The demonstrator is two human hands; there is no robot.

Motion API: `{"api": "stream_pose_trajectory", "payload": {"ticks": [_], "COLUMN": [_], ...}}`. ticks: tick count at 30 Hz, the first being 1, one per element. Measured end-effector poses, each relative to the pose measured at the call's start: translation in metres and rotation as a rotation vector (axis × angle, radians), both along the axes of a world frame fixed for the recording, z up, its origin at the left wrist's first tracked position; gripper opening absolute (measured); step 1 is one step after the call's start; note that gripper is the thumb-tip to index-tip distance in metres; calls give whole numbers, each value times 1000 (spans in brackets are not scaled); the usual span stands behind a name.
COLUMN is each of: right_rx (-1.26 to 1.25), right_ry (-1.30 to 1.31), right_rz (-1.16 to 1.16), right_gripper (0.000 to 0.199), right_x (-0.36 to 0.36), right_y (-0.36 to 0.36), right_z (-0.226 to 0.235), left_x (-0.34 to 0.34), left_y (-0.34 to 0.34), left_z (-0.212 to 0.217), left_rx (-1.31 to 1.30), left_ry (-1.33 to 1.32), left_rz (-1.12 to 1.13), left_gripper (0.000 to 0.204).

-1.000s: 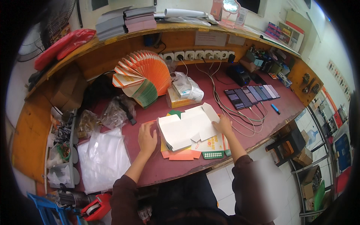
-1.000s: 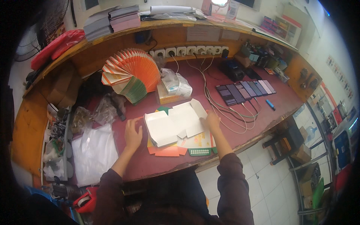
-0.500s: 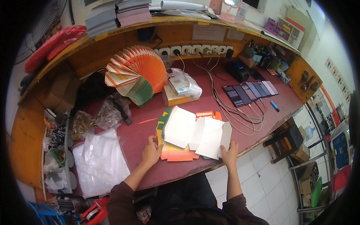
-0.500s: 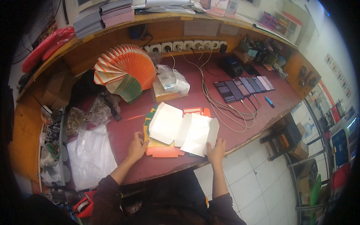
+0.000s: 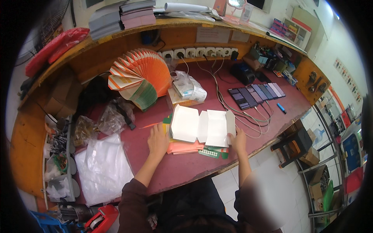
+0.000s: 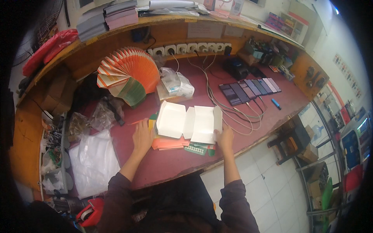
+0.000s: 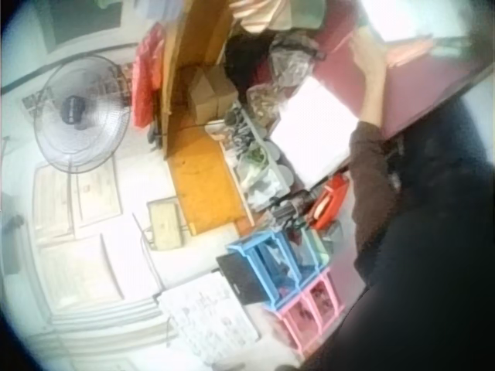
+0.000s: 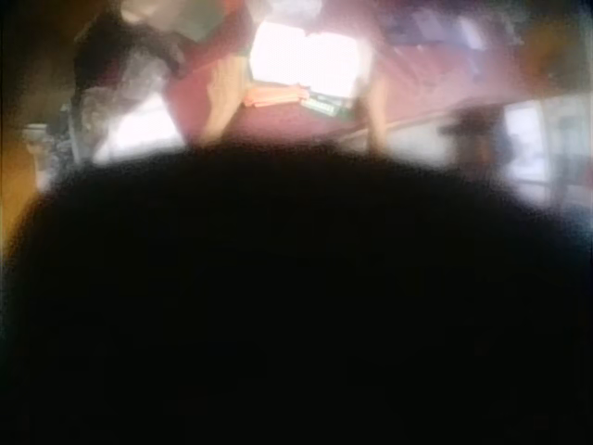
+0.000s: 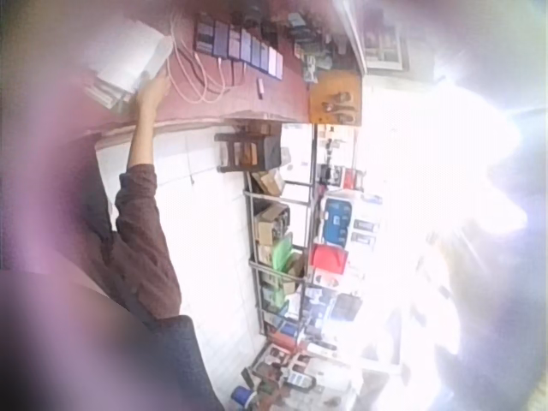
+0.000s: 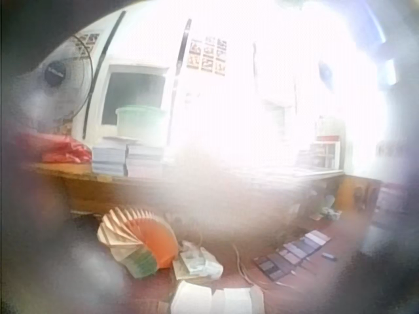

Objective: The person assembles small paper takeout boxes by folding flat sheets and tucking flaps into slots. They handle multiple boxes one at a time, folding and locking the sides to form the container shape. A second person briefly appears in the background but does not assist with the assembly.

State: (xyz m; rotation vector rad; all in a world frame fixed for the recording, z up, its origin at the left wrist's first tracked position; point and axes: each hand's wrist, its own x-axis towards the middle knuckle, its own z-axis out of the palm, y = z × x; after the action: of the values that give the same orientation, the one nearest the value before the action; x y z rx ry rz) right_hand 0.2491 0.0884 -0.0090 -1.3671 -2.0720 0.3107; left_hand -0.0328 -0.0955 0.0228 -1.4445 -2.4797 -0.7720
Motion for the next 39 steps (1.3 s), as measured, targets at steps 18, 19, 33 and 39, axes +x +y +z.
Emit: {"api": "stream_pose_trajectory", "payload": {"ticks": [18,19,33,39], "right_rx": [-277,-334,-68,-360], "right_ry": [119,75,-8,353], "right_rz": [54,96,175,90], "right_gripper": [45,41,29,37], "right_x": [-6,-10,-29,-34], "right_y": [67,73,6,33], "right_z": [14,20,95,83], "left_x": [36,37,88,105], "left_y": [18,23,154,141], "left_z": [-34,-26,47,31], "left_rx": [-298,-407,305,537], "left_ry": [105,50,-439,-42], "left_rz": [-451,-427,-682,-662], "left_gripper": [81,82,27,24]}}
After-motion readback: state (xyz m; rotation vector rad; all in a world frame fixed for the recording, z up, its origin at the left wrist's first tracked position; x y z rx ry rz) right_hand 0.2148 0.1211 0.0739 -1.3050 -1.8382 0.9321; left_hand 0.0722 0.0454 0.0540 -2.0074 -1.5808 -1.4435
